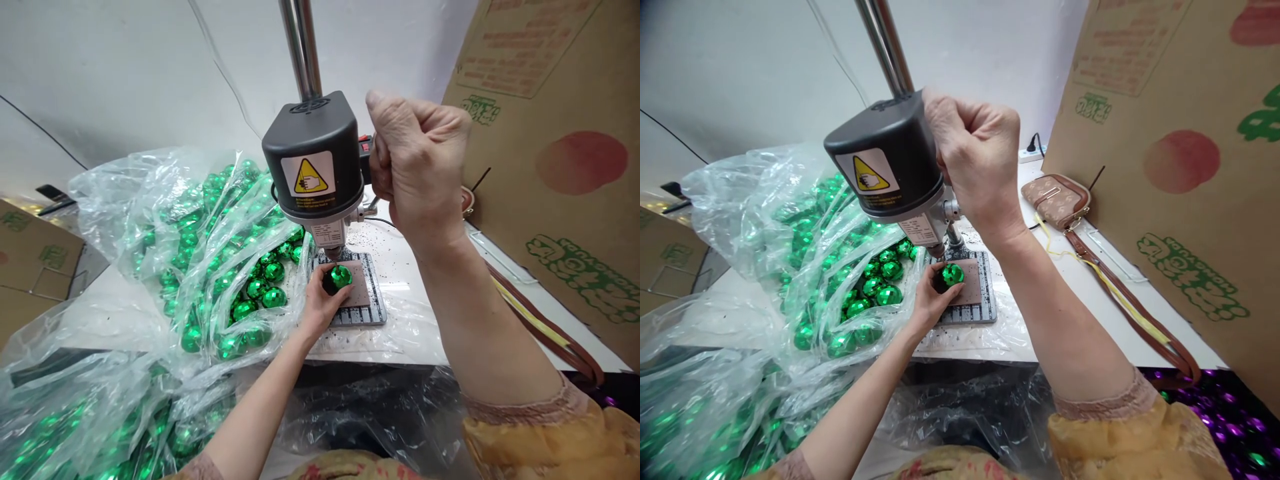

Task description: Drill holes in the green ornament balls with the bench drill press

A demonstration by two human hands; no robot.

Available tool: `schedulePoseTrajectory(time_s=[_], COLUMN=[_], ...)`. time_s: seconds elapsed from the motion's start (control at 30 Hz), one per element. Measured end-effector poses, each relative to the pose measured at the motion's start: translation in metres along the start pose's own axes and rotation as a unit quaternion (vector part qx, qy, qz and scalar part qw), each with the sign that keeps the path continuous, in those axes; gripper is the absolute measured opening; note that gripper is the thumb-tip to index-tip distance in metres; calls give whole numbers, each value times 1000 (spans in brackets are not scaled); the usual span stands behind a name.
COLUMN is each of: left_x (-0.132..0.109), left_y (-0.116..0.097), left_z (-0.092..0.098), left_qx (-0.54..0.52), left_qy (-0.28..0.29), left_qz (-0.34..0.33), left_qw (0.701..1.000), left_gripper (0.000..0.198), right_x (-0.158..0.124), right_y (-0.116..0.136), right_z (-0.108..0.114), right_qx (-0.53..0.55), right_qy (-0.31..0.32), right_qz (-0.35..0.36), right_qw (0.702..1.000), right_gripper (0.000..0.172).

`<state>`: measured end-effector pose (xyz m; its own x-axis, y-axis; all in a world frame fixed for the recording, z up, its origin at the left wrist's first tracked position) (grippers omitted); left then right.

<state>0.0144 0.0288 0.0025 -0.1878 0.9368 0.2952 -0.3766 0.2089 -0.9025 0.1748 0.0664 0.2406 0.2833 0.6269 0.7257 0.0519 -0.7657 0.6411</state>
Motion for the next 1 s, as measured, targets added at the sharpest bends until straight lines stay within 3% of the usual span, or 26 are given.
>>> schedulePoseTrajectory(time_s=[0.13, 0.3, 0.5, 1.0], left_x=[-2, -2, -3, -5], left_y=[1, 4, -4, -8], left_z=[1, 0, 2, 3], left_qx=[8, 7, 10, 21], left_qy=[-7, -14, -16, -26], left_qz=[-8, -7, -18, -18], left_qw=[1000, 1000, 1000, 999], left_gripper=[52, 54, 52, 49], right_x=[-21, -51, -70, -87], right_y=[18, 25, 15, 10], right_z=[4, 11, 18, 26], right_qx=[55, 31, 19, 38], right_qy=[-73, -107, -98, -76], right_qz=[53, 80, 122, 226], right_qw=[994, 991, 987, 970], right_gripper=[56, 53, 55, 45])
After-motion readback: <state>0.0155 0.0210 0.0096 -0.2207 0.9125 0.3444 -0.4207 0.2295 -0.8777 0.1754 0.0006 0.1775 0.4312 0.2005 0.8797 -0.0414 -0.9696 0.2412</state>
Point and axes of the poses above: each hand's wrist, its own x-axis towards the middle knuckle, its own z-axis out of the back of the hand, y = z × x, the point moved 4 cm from there along x, towards the middle knuckle, and after that the axes turned 9 degrees about -y, right-handed, at the moved point
